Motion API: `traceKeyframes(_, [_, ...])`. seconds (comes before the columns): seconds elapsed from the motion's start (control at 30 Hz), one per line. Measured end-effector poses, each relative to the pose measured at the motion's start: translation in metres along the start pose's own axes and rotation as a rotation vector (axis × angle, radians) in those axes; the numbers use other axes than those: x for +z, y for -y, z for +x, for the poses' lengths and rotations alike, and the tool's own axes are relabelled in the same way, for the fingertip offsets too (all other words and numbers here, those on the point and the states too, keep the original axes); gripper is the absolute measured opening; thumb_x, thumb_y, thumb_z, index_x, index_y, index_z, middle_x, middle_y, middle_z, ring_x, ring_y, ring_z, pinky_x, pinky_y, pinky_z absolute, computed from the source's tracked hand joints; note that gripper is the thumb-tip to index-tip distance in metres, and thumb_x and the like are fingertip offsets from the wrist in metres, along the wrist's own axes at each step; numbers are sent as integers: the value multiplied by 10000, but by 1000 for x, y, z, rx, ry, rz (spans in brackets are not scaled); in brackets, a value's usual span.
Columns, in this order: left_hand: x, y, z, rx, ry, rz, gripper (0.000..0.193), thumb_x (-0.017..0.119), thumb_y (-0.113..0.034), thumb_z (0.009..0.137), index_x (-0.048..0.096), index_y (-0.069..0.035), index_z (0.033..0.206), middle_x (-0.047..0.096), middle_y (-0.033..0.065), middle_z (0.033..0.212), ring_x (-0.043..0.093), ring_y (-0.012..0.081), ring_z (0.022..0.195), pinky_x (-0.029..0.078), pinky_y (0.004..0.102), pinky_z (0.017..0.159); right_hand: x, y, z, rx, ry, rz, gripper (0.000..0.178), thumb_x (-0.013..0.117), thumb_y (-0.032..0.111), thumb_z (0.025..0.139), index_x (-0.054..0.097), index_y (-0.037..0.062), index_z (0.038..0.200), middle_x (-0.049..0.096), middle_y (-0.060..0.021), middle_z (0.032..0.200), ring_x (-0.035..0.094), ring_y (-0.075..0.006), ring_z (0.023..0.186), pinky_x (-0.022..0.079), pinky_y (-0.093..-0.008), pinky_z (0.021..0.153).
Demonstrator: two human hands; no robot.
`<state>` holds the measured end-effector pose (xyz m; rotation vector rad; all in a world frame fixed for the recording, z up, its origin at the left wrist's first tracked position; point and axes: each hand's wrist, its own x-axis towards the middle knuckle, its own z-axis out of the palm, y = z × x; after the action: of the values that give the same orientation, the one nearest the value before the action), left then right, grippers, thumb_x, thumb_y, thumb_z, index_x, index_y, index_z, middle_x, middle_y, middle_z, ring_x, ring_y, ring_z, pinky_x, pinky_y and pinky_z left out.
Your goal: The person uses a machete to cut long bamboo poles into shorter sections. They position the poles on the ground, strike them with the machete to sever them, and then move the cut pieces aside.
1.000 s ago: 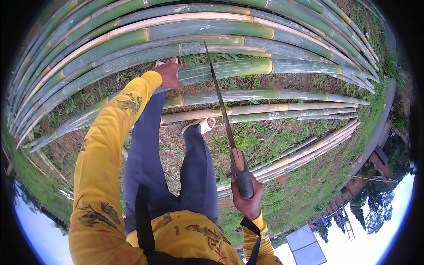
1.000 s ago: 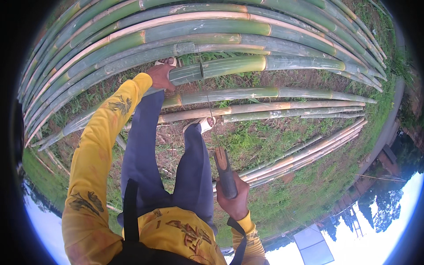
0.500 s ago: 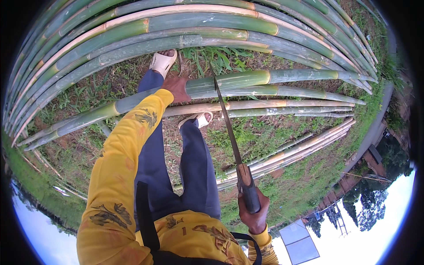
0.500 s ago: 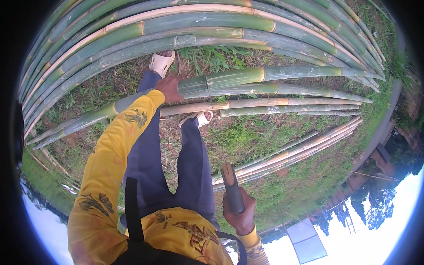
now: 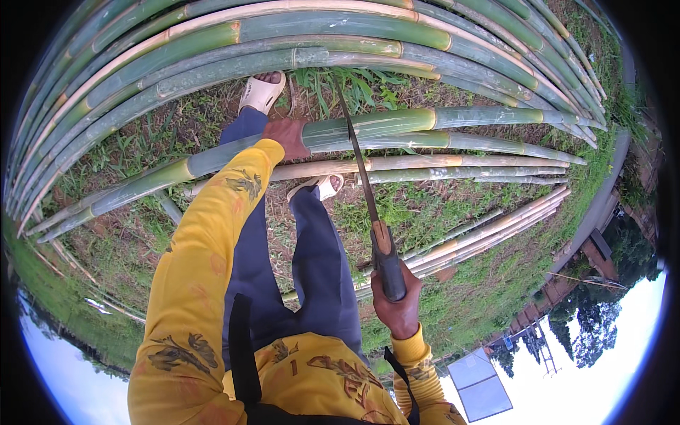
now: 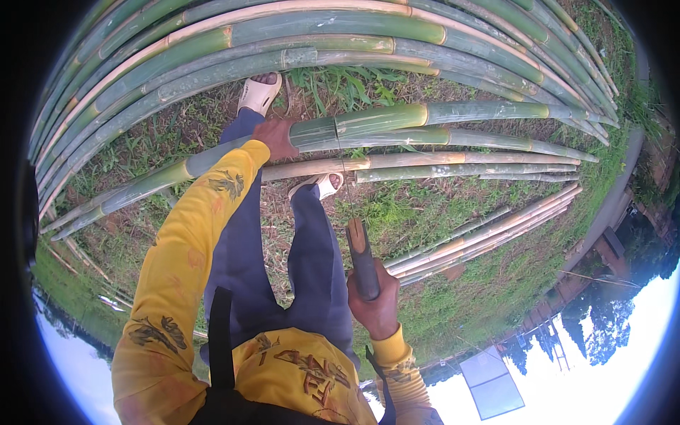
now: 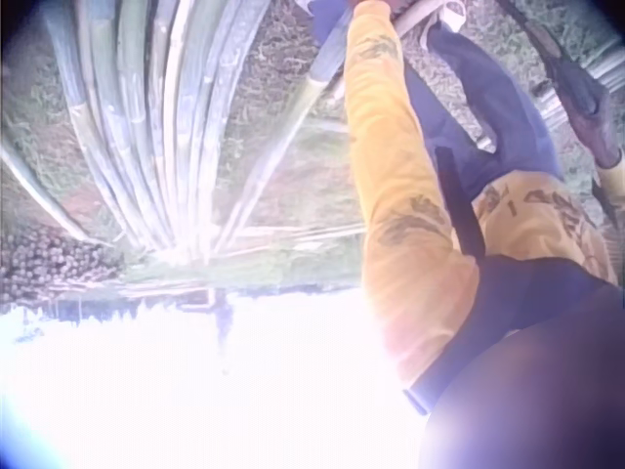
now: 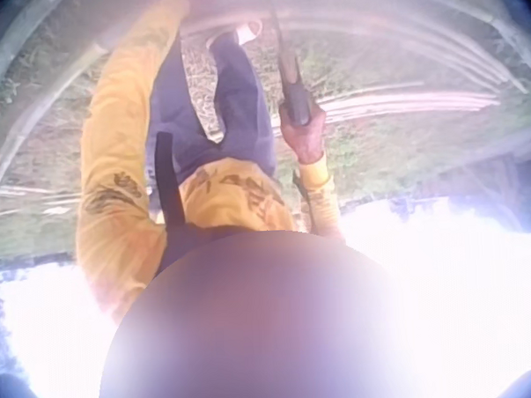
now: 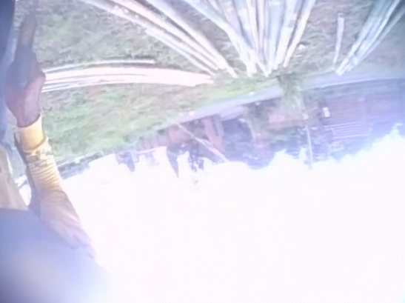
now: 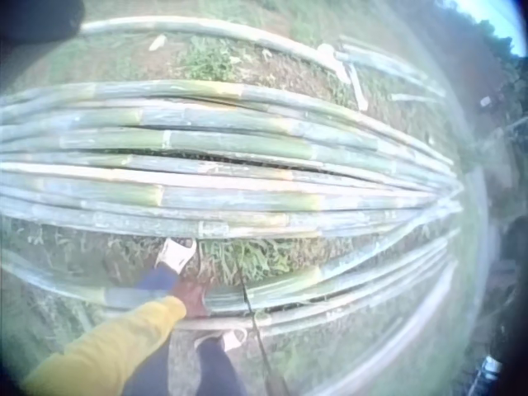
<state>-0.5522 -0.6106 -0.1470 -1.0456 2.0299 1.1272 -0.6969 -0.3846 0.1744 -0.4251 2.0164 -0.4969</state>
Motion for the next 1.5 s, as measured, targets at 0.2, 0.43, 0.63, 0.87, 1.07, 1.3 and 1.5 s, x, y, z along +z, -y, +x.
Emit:
traceKeyframes(0.2, [-5, -4, -5, 67, -42, -27, 635, 753, -301, 668, 658, -90, 1260, 742, 197, 1020, 728, 362, 971, 568, 487, 886, -31, 21, -34, -1, 28, -68, 219, 711, 2, 832, 673, -26, 1046, 668, -112, 753, 656, -147, 667, 519, -308, 621])
traceKeyframes(0.43, [1, 3, -7, 40, -42, -32, 725, 806, -314, 630, 631, -102, 1301, 724, 224, 1067, 698, 398, 1025, 557, 511, 905, -22, 4, -51, -32, 7, -76, 193, 701, -18, 823, 665, -15, 1013, 667, -113, 751, 640, -146, 628, 508, -312, 597])
traceKeyframes(0.63, [-8, -16, -11, 40, -45, 23, 596, 762, -306, 675, 666, -100, 1225, 735, 214, 1040, 715, 373, 998, 564, 501, 892, 3, 4, 43, -19, -12, 77, 104, 676, -18, 839, 618, -4, 924, 624, -115, 708, 579, -161, 600, 472, -329, 587])
traceKeyframes(0.87, [-5, -8, -11, 12, -3, 18, 639, 753, -306, 699, 635, -89, 1289, 737, 214, 1034, 715, 385, 1003, 555, 499, 907, -23, 7, -43, -49, -26, -20, 160, 698, -2, 827, 653, -3, 980, 666, -111, 757, 627, -160, 632, 513, -324, 626])
traceKeyframes(1.07, [2, -8, -9, 21, -67, -12, 737, 811, -324, 643, 618, -102, 1319, 732, 213, 1023, 707, 402, 988, 557, 507, 899, 17, -3, 52, -63, 6, 10, 102, 669, -18, 851, 629, -10, 945, 649, -89, 729, 579, -130, 616, 486, -322, 600])
traceKeyframes(1.3, [-7, -11, -11, 28, -85, -47, 728, 796, -308, 656, 608, -106, 1330, 733, 220, 1038, 710, 395, 984, 557, 504, 899, -13, 11, -6, -17, 30, -18, 213, 699, -8, 820, 664, -11, 1031, 676, -107, 764, 603, -138, 619, 504, -315, 611])
traceKeyframes(1.5, [2, -3, -5, 20, -57, -10, 720, 792, -298, 665, 604, -107, 1334, 736, 222, 1015, 712, 397, 982, 560, 507, 892, 11, -12, -3, -87, -14, 36, 220, 684, -21, 809, 668, 1, 1027, 693, -102, 776, 655, -161, 640, 525, -310, 651])
